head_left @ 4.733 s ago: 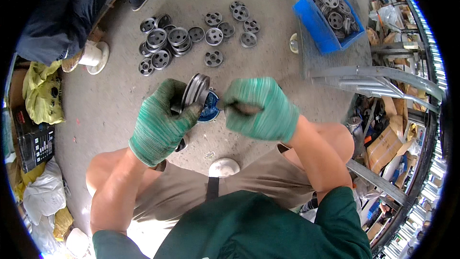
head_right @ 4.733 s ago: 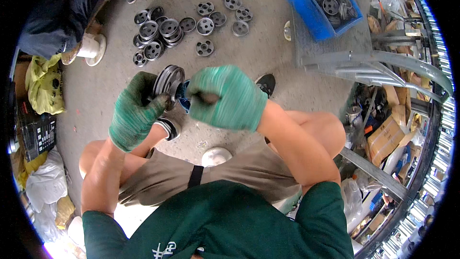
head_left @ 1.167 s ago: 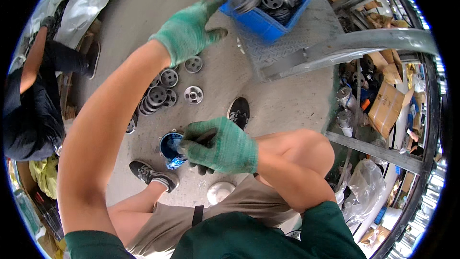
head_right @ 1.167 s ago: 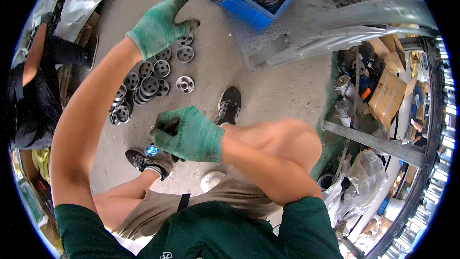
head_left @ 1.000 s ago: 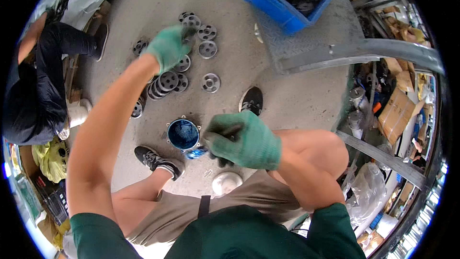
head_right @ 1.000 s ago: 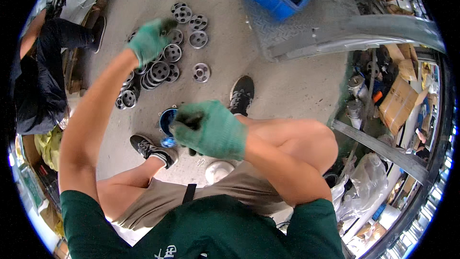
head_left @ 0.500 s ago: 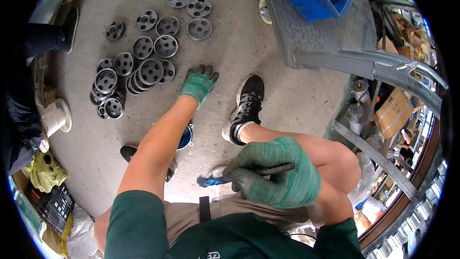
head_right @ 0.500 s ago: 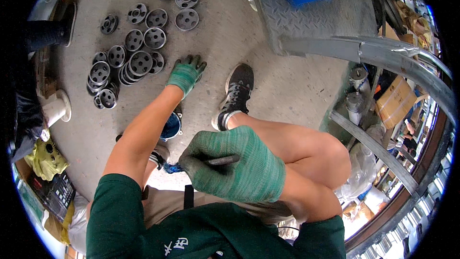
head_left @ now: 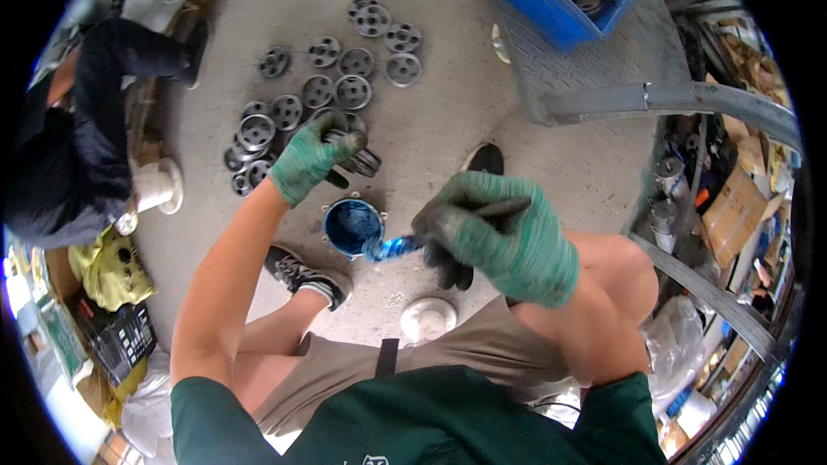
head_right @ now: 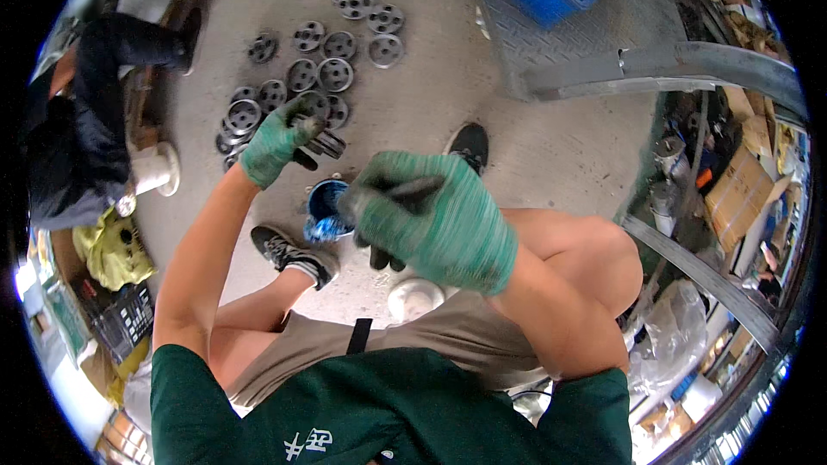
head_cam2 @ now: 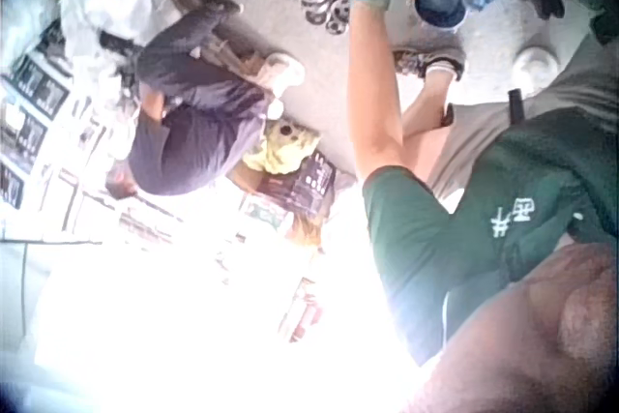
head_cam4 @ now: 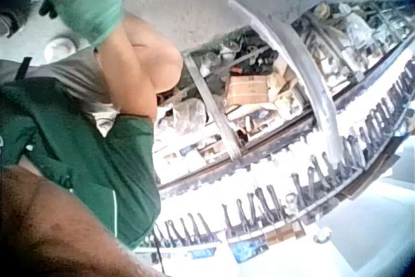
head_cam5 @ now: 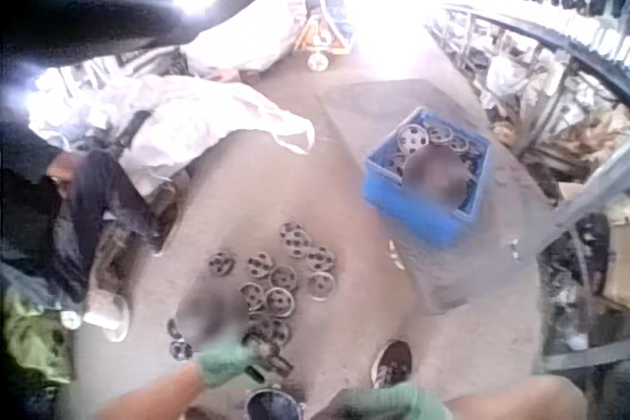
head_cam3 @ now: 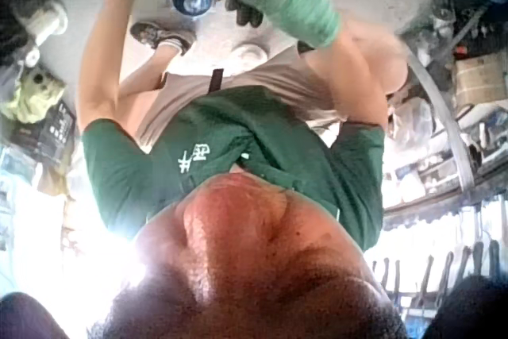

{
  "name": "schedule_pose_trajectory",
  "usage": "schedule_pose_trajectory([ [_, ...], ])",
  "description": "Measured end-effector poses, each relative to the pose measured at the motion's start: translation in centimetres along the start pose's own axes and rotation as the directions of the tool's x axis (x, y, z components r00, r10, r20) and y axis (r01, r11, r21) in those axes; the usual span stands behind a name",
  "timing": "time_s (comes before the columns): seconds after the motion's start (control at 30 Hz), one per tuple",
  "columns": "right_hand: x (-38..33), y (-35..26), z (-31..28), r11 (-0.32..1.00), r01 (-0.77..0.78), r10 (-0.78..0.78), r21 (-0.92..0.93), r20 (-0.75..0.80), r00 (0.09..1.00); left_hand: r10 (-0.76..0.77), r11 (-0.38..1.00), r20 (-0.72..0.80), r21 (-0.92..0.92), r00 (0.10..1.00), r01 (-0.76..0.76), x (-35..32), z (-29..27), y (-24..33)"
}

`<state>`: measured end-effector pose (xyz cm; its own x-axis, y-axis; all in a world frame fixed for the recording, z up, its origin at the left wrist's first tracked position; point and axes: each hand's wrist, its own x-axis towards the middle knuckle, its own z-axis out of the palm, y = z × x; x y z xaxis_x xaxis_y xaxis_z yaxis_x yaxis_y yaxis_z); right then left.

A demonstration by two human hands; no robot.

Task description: The person sits on the floor and uses a brush to apply blue paint to the inner surfaces of small, circular metal parts. They repeatedly dip the brush into a small container of paint and coat each part before placing it into a blue plastic bin. The task continues until the end of the clip.

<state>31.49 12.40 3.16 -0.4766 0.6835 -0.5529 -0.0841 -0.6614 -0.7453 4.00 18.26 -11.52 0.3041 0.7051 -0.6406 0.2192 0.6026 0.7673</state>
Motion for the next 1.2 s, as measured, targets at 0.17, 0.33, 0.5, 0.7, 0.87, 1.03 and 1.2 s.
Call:
schedule_pose_trajectory([
  [0.17, 0.1, 1.6, 2.3, 0.986, 0.141, -0.144, 0.084, 0.027, 0.989, 0.012, 0.871, 0.075, -0.491, 0.997, 0.027, -11.5, -0.9, 2.0],
  [0.33, -1.4, 1.9, 5.8, 0.967, 0.238, -0.242, 0.097, 0.041, 0.969, 0.069, 0.656, -0.026, -0.752, 0.997, -0.065, -18.6, 2.5, 1.1],
  [0.5, -0.9, 3.8, 6.9, 0.958, 0.287, -0.287, 0.012, -0.009, 0.958, 0.041, 0.892, -0.278, -0.423, 0.960, -0.161, -22.4, 3.0, -0.3],
  [0.7, 0.0, 5.5, 7.3, 0.959, 0.281, -0.280, -0.036, 0.031, 0.960, 0.067, 0.927, -0.458, -0.300, 0.887, -0.224, -22.3, 4.2, -1.3],
  [0.87, 0.0, 5.6, 7.9, 0.975, 0.216, -0.215, -0.061, 0.021, 0.976, 0.076, 0.915, -0.478, -0.315, 0.875, -0.252, -22.4, 4.6, -0.6],
  [1.03, 0.9, 6.5, 8.7, 0.947, 0.287, -0.285, -0.142, 0.040, 0.958, 0.103, 0.858, -0.488, -0.398, 0.867, -0.326, -22.4, 5.5, -0.9],
  [1.2, 0.8, 6.1, 9.3, 0.958, 0.269, -0.268, -0.101, 0.020, 0.963, 0.086, 0.793, -0.427, -0.517, 0.900, -0.321, -21.9, 5.3, -2.3],
])
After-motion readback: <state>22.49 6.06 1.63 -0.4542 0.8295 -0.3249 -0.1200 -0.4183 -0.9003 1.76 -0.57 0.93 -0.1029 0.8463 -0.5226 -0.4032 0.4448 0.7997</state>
